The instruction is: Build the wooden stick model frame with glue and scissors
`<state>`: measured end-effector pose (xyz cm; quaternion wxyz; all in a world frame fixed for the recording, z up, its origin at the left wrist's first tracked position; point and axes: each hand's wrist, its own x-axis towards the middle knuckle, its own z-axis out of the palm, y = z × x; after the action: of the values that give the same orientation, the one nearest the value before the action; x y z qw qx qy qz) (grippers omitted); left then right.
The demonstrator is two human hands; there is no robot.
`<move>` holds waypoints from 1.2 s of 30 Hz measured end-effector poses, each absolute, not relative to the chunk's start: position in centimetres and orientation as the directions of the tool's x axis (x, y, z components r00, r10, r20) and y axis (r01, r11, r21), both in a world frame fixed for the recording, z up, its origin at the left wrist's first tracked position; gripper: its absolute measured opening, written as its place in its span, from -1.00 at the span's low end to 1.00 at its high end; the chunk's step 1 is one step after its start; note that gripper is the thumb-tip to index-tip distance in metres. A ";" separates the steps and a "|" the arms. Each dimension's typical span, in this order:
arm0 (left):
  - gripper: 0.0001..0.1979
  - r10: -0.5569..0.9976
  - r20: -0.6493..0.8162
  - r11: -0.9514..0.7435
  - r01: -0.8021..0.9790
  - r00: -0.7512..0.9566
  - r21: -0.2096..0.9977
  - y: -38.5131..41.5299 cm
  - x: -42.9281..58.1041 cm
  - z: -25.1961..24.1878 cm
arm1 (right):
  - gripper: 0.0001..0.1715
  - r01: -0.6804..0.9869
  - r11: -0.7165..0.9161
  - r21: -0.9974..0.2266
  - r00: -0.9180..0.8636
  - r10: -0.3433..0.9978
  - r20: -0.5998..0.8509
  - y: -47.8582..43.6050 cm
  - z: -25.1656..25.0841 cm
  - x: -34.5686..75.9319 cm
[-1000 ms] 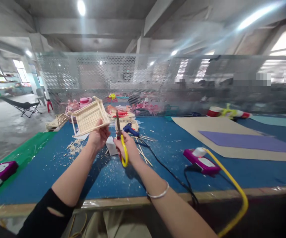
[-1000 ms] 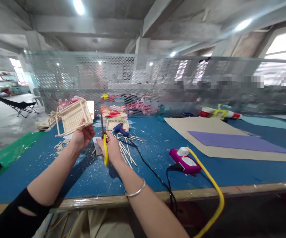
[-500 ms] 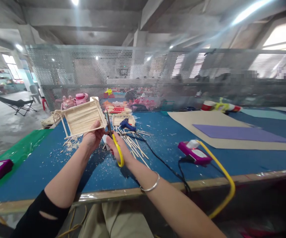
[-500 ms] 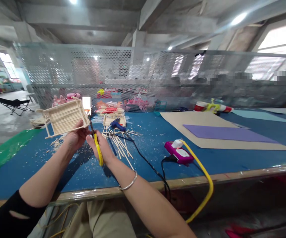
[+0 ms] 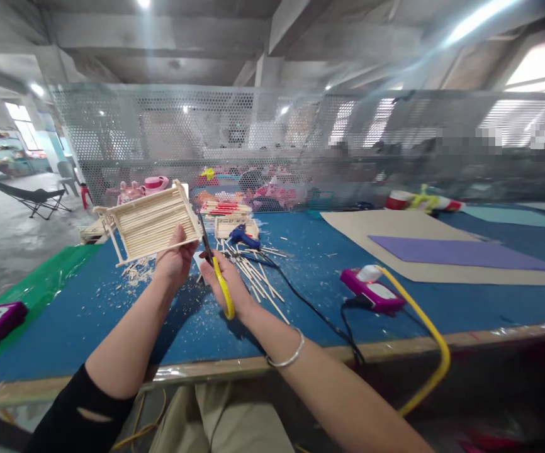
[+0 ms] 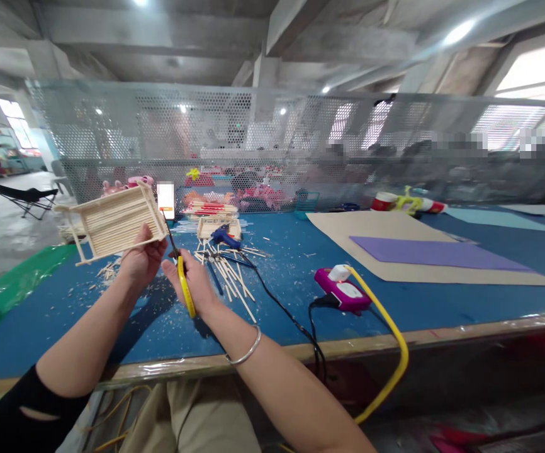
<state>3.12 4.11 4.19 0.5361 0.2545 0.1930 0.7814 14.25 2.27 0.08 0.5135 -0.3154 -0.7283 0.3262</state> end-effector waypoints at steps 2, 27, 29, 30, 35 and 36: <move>-0.85 0.933 0.202 -0.360 -0.734 -0.299 0.576 4.0 3.1 4.3 | -0.64 0.114 0.581 -0.806 -0.282 0.797 0.535 2.2 0.0 14.2; -0.95 0.968 0.235 -0.215 -0.785 -0.091 0.581 3.6 2.8 4.1 | -0.40 0.424 0.718 -0.553 -0.200 0.669 0.716 2.1 1.3 14.7; -0.93 0.965 0.255 -0.204 -0.780 -0.059 0.592 3.5 2.8 4.0 | -0.37 0.448 0.720 -0.530 -0.189 0.656 0.731 2.0 1.3 14.7; -0.92 0.964 0.265 -0.193 -0.772 -0.033 0.606 3.4 2.8 3.9 | -0.35 0.448 0.723 -0.526 -0.189 0.652 0.735 2.0 1.3 14.6; -0.85 0.956 0.293 -0.178 -0.732 0.031 0.657 3.0 2.9 3.9 | -0.33 0.419 0.743 -0.522 -0.190 0.634 0.750 1.8 1.4 14.6; -0.85 0.955 0.295 -0.186 -0.732 0.021 0.655 2.9 3.0 3.9 | -0.32 0.424 0.745 -0.516 -0.186 0.629 0.755 1.8 1.4 14.6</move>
<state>2.97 2.94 3.95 0.6184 0.3576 0.1561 0.6822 14.63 1.79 1.44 0.5371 -0.3444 -0.7641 0.0953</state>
